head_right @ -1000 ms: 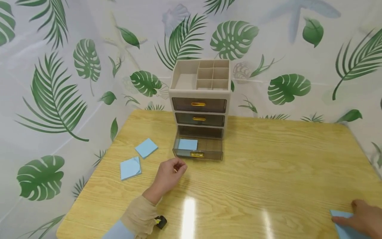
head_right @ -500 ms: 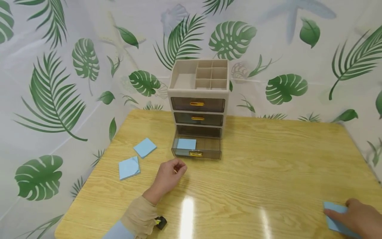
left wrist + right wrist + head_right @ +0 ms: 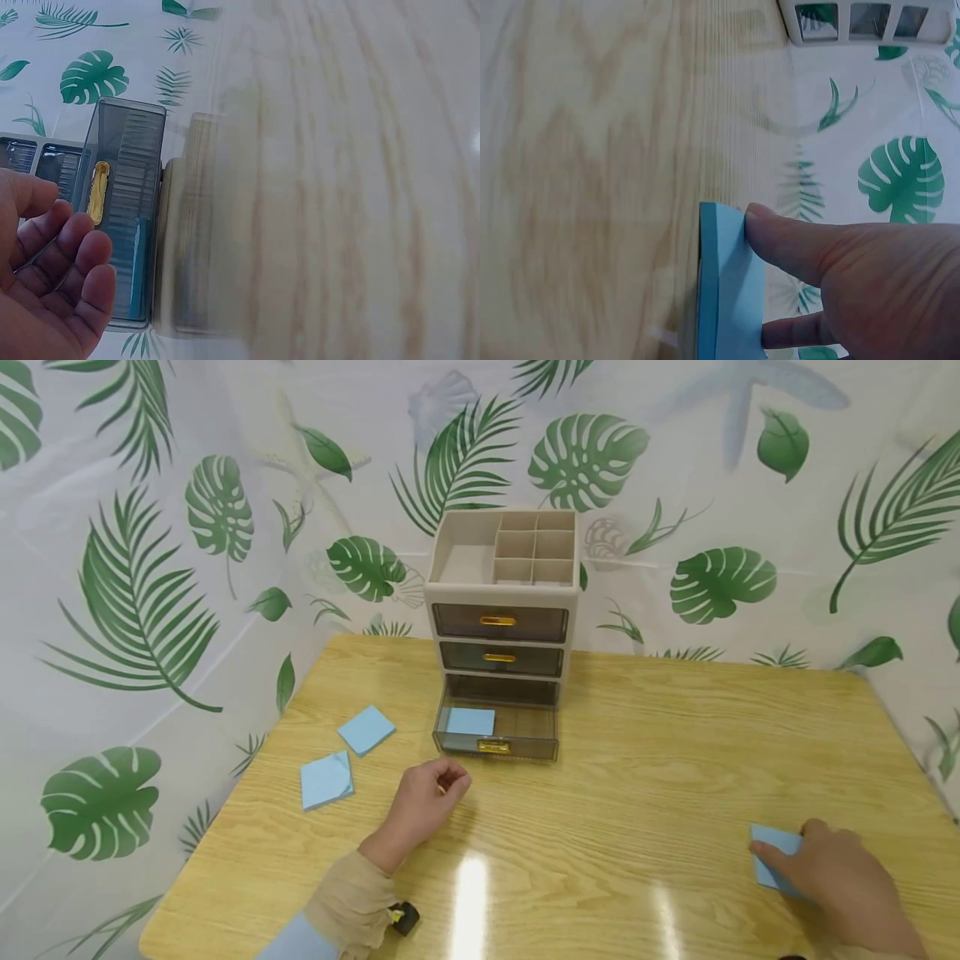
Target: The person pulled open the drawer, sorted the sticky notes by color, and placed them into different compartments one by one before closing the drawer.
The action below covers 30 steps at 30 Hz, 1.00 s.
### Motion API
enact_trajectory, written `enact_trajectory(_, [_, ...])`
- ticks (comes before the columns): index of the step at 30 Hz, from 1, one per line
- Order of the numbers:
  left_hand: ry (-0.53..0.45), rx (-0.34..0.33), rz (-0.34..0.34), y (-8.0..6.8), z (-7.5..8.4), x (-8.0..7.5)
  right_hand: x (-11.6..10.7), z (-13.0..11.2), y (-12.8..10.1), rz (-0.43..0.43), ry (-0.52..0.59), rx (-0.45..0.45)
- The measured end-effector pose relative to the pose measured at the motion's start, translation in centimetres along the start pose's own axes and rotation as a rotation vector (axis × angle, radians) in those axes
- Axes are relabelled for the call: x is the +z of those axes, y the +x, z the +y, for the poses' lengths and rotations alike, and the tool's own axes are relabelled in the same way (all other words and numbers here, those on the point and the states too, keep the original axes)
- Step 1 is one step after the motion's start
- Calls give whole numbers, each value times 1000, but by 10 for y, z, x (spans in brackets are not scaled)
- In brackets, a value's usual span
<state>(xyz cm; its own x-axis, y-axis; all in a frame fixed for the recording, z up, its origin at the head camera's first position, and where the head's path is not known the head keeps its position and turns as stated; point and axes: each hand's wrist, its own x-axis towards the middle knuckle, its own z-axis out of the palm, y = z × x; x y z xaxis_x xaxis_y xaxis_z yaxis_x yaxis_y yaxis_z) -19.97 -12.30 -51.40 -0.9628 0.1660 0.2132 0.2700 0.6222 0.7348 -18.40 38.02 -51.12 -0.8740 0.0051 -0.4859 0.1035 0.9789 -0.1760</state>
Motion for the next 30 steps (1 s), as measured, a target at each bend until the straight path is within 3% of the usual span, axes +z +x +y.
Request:
enact_trajectory(8, [3,-3,-4,1,1,-1,-6,-44,6,66,1,-76])
enact_trajectory(18, [4,-10,-12,0,1,-1,2,-88,20,158,7,-179])
enact_trajectory(30, [0,7,-11,0,1,2,18,-172,30,222,96,-294])
